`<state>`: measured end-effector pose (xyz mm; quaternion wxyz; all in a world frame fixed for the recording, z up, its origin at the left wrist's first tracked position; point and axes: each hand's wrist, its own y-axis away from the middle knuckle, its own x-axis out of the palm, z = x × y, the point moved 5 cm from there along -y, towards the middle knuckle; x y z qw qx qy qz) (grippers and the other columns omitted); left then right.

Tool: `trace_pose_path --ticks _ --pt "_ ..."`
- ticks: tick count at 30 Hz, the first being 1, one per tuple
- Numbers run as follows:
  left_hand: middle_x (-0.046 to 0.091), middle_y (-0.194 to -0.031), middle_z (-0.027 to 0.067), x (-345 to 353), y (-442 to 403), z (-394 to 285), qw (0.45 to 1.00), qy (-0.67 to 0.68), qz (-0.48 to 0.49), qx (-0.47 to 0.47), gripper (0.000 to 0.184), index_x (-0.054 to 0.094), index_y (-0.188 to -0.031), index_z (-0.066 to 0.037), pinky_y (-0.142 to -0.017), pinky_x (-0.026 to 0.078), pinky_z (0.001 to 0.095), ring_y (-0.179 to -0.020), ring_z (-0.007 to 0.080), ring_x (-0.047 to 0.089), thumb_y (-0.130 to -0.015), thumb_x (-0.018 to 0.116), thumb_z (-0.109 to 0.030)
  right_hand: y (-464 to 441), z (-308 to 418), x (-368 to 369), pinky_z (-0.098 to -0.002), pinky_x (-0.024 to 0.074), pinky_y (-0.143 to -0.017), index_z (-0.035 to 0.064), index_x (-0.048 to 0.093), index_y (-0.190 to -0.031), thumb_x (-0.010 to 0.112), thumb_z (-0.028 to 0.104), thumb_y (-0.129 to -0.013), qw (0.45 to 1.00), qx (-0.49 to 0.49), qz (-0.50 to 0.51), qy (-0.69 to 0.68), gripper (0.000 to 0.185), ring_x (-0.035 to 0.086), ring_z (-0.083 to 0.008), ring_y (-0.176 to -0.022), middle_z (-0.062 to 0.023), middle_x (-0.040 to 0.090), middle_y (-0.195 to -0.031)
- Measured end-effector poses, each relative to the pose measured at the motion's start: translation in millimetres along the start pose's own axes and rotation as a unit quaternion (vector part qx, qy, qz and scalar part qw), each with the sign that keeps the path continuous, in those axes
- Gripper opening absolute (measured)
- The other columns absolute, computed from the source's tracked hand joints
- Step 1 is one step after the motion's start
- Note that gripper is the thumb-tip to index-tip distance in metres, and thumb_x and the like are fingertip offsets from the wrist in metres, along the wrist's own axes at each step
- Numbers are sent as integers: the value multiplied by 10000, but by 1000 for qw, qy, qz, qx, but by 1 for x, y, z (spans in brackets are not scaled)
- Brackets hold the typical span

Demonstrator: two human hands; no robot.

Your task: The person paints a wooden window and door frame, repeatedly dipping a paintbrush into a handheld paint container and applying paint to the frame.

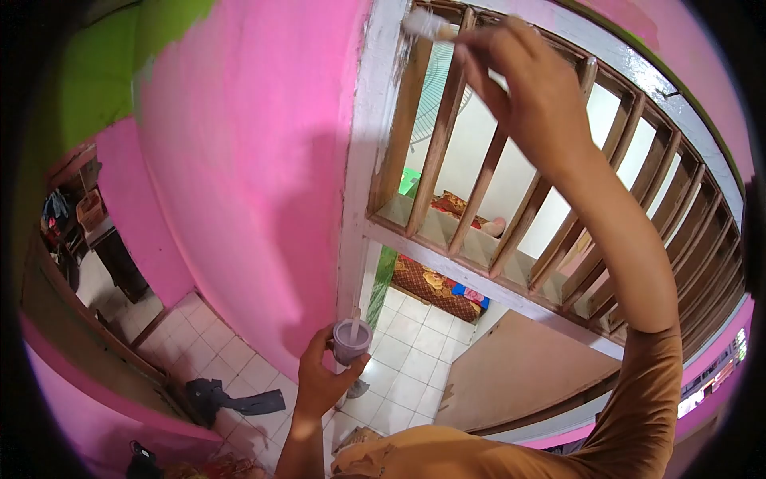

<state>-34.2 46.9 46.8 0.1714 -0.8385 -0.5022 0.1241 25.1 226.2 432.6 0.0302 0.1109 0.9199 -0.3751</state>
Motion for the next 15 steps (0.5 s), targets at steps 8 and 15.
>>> trace_pose_path --ticks 8,15 --pt "706 -1151 103 3 0 -4 1000 -11 13 -3 629 598 -1345 13 -954 517 347 -1067 201 664 -792 873 -108 0 7 17 -454 558 -690 39 635 -927 701 198 -951 997 34 60 -41 173 663 -350 -810 -121 608 -892" --pt "712 -1154 106 -1 1 -5 1000 -17 0 9 606 607 -1331 7 -962 521 349 -1065 200 673 -799 870 -114 -24 -7 -4 -371 561 -658 19 663 -1009 709 133 -972 998 37 35 22 129 681 -260 -761 -108 645 -906"
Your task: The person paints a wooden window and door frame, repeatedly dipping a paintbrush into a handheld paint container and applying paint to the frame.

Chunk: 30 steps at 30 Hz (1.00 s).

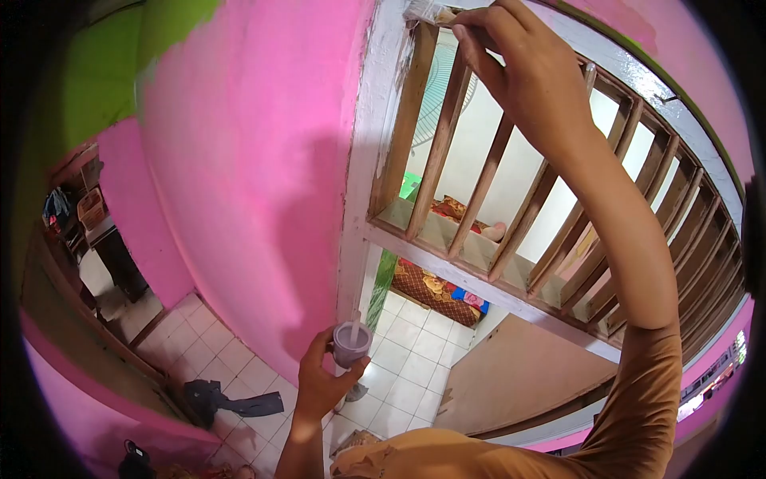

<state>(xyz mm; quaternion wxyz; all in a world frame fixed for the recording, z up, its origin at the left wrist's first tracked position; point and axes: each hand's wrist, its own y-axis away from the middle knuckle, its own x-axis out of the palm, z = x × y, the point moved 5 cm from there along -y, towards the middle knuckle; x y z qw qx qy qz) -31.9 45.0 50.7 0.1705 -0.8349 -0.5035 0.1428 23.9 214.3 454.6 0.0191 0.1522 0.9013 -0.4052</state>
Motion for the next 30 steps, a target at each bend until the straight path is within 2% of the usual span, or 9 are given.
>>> trace_pose_path --ticks 2,4,7,11,15,21,25,27,30 --pt "714 -1152 108 0 1 -1 1000 -4 -1 4 599 609 -1326 8 -955 526 348 -1060 201 678 -802 870 -117 2 0 5 -342 555 -635 -18 635 -987 680 135 -987 1000 0 25 -3 159 647 -242 -749 -127 624 -886" --pt "721 -1110 116 0 2 -3 1000 -13 -15 12 586 626 -1296 4 -922 521 356 -1009 210 664 -796 883 -162 13 6 17 -471 553 -682 46 640 -936 685 201 -963 999 -11 22 -36 164 665 -365 -798 -134 632 -903" --pt "720 -1104 120 -2 3 -1 1000 -10 -13 6 590 625 -1294 7 -918 521 359 -1004 214 664 -793 886 -165 21 12 16 -477 545 -682 36 636 -924 675 209 -975 997 13 25 -75 184 664 -371 -803 -143 628 -896" --pt "720 -1104 117 -3 4 -2 1000 -25 -8 13 588 623 -1294 10 -917 522 357 -1003 212 663 -797 883 -166 6 0 4 -403 572 -696 50 695 -1025 735 164 -965 999 0 -31 -8 134 724 -280 -800 -97 674 -927" --pt "720 -1107 114 0 4 -2 1000 0 -7 2 586 622 -1296 9 -919 521 355 -1002 207 662 -802 882 -167 13 3 18 -477 557 -679 26 636 -927 687 221 -970 1000 -14 -8 -9 206 670 -363 -792 -139 628 -894" --pt "716 -1100 102 -1 5 1 1000 -6 -8 2 569 622 -1292 8 -903 527 334 -1005 193 668 -801 873 -134 38 25 18 -458 564 -654 40 633 -939 698 195 -957 992 19 73 -105 169 665 -345 -786 -128 615 -895" --pt "719 -1104 116 -3 5 7 1000 -1 -4 -12 569 623 -1280 10 -911 523 347 -995 205 667 -804 882 -164 17 10 0 -432 565 -646 52 626 -963 704 190 -948 998 -30 -43 -22 159 658 -320 -791 -107 607 -905" --pt "719 -1099 116 -1 5 3 1000 -2 -5 -5 564 623 -1276 10 -909 524 346 -993 204 667 -805 880 -162 10 11 -8 -362 562 -670 -24 636 -966 655 148 -1003 998 23 65 2 177 649 -264 -761 -138 625 -880" --pt "720 -1090 115 0 5 -1 1000 -11 -8 9 554 624 -1271 11 -906 525 344 -991 203 668 -808 878 -159 31 17 18 -432 569 -669 44 621 -953 697 186 -946 1000 -23 16 -14 161 661 -314 -817 -111 602 -930"
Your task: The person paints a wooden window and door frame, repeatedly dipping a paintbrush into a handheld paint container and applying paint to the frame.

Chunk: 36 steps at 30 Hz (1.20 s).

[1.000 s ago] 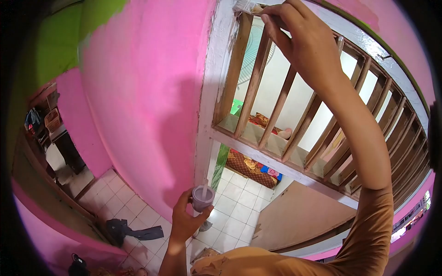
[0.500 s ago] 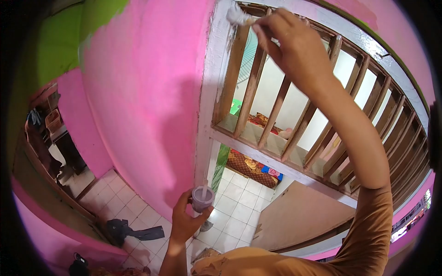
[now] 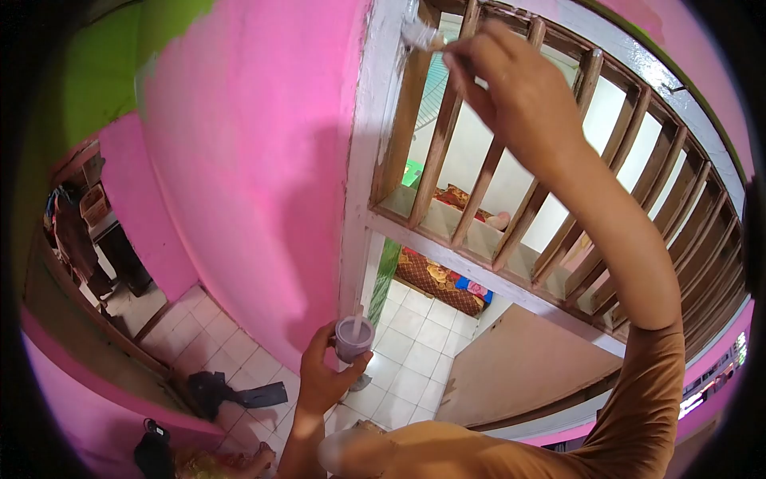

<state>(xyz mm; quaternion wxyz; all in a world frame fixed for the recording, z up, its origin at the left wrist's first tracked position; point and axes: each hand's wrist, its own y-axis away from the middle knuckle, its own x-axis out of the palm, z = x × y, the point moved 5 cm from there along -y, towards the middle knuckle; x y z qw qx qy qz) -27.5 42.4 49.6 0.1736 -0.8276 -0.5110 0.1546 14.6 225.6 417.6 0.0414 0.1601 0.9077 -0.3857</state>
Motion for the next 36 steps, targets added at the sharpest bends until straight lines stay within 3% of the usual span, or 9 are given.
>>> trace_pose_path --ticks 5,7,10,13,20,27,30,32,36 --pt "711 -1120 89 -2 4 3 1000 -1 11 -3 602 609 -1320 12 -895 535 332 -1028 188 675 -784 863 -89 30 34 7 -417 578 -688 29 615 -949 686 166 -948 993 10 94 -69 154 665 -294 -886 -115 579 -959" --pt "717 -1085 113 -4 5 5 1000 10 2 -10 549 629 -1264 3 -896 523 346 -972 207 665 -809 881 -176 34 43 5 -401 576 -677 30 613 -960 696 166 -944 991 -15 90 -103 160 656 -287 -859 -106 571 -942" --pt "716 -1085 110 -6 7 7 1000 5 5 -24 561 629 -1271 -1 -894 521 347 -967 207 662 -806 885 -183 28 32 -4 -394 570 -644 39 617 -948 715 163 -935 997 -2 51 -64 158 648 -278 -817 -90 569 -916" --pt "711 -1132 104 -6 8 8 1000 -11 9 -11 593 614 -1318 14 -909 535 340 -1029 197 677 -794 865 -107 18 24 -7 -405 568 -626 56 609 -955 719 153 -925 1000 4 3 -22 150 649 -284 -802 -85 567 -891" --pt "714 -1128 118 -7 10 0 1000 -14 1 5 586 614 -1311 13 -920 541 354 -1039 212 684 -807 872 -141 54 73 15 -373 583 -628 -4 616 -1017 677 108 -911 991 -26 117 -53 166 657 -260 -838 -103 572 -934" --pt "716 -1125 113 -10 11 2 1000 -18 -2 2 582 615 -1310 11 -914 536 345 -1034 211 683 -809 868 -141 76 93 18 -359 573 -649 -14 648 -1001 711 112 -890 962 -3 196 -189 180 646 -246 -826 -104 587 -956" --pt "715 -1126 113 -11 11 5 1000 -15 -2 -4 582 614 -1312 13 -910 533 341 -1028 207 680 -809 866 -141 73 85 10 -385 574 -674 -7 667 -967 718 132 -904 948 37 198 -247 160 665 -278 -800 -120 597 -937" --pt "715 -1129 113 -10 12 5 1000 -15 0 -12 583 614 -1312 15 -908 531 339 -1026 204 678 -810 865 -141 74 79 13 -435 576 -708 1 681 -946 696 161 -939 900 98 257 -339 161 680 -333 -793 -142 608 -928" --pt "712 -1105 111 -8 11 6 1000 0 -9 -25 556 626 -1276 0 -908 518 348 -999 205 656 -796 871 -136 75 73 29 -472 575 -742 8 683 -970 665 181 -970 892 106 287 -332 174 684 -373 -818 -157 613 -941"
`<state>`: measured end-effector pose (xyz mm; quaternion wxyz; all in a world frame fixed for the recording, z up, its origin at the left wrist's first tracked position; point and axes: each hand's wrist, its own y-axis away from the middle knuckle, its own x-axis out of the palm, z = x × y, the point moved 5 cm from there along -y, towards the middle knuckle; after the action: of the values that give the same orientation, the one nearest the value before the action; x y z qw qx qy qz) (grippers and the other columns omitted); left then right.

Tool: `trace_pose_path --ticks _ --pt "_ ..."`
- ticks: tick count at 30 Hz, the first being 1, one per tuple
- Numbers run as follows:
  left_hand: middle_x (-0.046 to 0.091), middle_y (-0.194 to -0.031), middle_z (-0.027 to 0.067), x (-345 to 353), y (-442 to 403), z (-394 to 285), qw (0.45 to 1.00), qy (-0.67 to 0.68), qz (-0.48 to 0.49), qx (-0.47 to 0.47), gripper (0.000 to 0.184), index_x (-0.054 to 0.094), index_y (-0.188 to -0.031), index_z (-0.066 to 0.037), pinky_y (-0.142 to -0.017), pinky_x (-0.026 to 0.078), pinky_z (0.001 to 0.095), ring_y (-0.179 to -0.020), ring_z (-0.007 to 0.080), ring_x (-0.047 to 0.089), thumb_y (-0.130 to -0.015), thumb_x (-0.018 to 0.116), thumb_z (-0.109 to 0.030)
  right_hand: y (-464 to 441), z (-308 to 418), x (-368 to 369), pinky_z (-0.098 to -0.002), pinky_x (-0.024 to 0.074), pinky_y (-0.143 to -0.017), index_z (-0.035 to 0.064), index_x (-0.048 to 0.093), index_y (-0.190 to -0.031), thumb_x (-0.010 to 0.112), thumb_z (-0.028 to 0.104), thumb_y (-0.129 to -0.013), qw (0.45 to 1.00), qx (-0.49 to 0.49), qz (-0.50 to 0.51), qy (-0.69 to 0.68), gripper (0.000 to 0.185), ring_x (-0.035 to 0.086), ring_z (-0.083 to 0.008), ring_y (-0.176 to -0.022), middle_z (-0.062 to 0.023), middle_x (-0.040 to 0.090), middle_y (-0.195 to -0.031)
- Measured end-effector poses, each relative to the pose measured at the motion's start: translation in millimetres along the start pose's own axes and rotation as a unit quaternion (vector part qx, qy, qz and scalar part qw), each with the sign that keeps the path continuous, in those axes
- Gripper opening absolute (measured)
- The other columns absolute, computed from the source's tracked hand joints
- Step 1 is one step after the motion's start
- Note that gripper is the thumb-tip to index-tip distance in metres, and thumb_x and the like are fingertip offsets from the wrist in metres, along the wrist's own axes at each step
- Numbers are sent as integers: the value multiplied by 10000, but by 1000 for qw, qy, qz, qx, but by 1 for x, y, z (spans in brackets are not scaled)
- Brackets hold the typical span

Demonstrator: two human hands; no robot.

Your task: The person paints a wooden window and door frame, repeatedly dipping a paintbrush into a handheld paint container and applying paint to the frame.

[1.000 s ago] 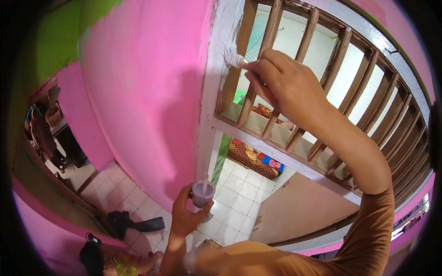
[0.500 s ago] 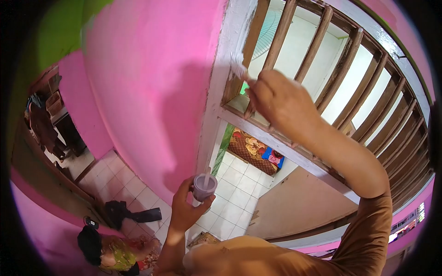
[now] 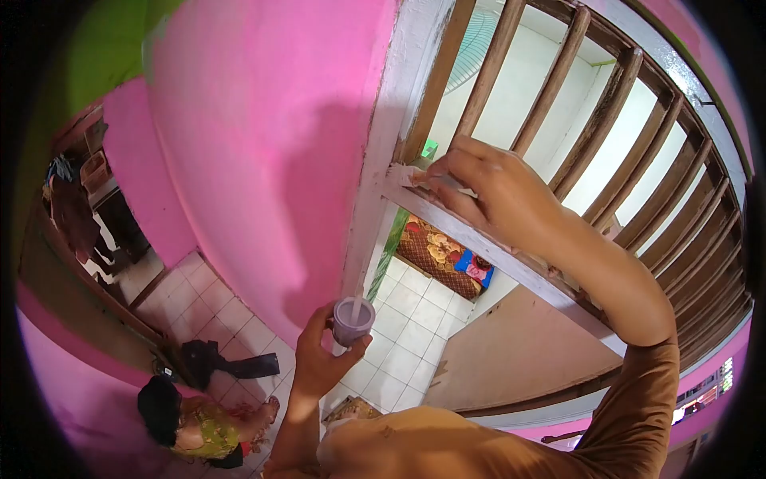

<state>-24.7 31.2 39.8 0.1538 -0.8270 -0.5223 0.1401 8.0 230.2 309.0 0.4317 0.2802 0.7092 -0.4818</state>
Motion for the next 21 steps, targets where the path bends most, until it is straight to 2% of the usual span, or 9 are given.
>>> trace_pose_path --ticks 2,6,8,12,16,20,21 --pt "712 -1104 109 -1 -1 1 1000 -3 -2 5 552 627 -1274 -1 -906 518 344 -999 203 655 -797 870 -135 -5 -3 0 -445 568 -734 -15 692 -1062 687 145 -972 1000 -2 -13 23 183 681 -374 -844 -157 637 -959" --pt "713 -1132 102 1 -2 2 1000 -8 14 4 593 610 -1322 22 -915 521 327 -1038 182 663 -809 863 -133 -12 -7 -4 -471 576 -744 4 669 -975 639 182 -997 995 7 -52 84 181 678 -369 -838 -155 615 -938" --pt "712 -1133 99 1 -1 3 1000 -7 10 -2 590 610 -1322 20 -915 521 325 -1037 180 663 -810 862 -129 -12 -2 -13 -464 578 -741 8 666 -973 653 165 -987 981 -39 -130 136 158 677 -357 -846 -149 617 -940" --pt "713 -1137 96 0 -1 6 1000 -6 3 -3 590 611 -1323 18 -920 519 321 -1043 178 665 -806 860 -117 -5 6 -19 -450 573 -735 14 670 -970 668 163 -977 995 -20 -90 49 149 672 -345 -849 -137 614 -948" --pt "713 -1139 94 0 -1 6 1000 4 5 0 588 613 -1323 12 -924 519 321 -1048 176 667 -799 855 -102 0 6 4 -452 574 -719 10 670 -982 669 180 -978 997 -48 -39 53 170 671 -355 -813 -141 598 -936" --pt "715 -1106 108 0 -1 7 1000 6 -5 8 558 624 -1282 -3 -907 526 342 -1000 199 667 -794 868 -120 -11 -6 0 -434 575 -708 17 703 -1043 704 132 -959 994 -24 -51 96 142 681 -341 -826 -127 630 -920" --pt "715 -1104 103 -1 -1 8 1000 3 -4 7 556 625 -1281 -3 -907 525 340 -998 193 665 -794 868 -120 -13 -6 -8 -434 576 -706 16 701 -1034 707 125 -959 986 -38 -95 132 133 686 -337 -813 -121 634 -921"
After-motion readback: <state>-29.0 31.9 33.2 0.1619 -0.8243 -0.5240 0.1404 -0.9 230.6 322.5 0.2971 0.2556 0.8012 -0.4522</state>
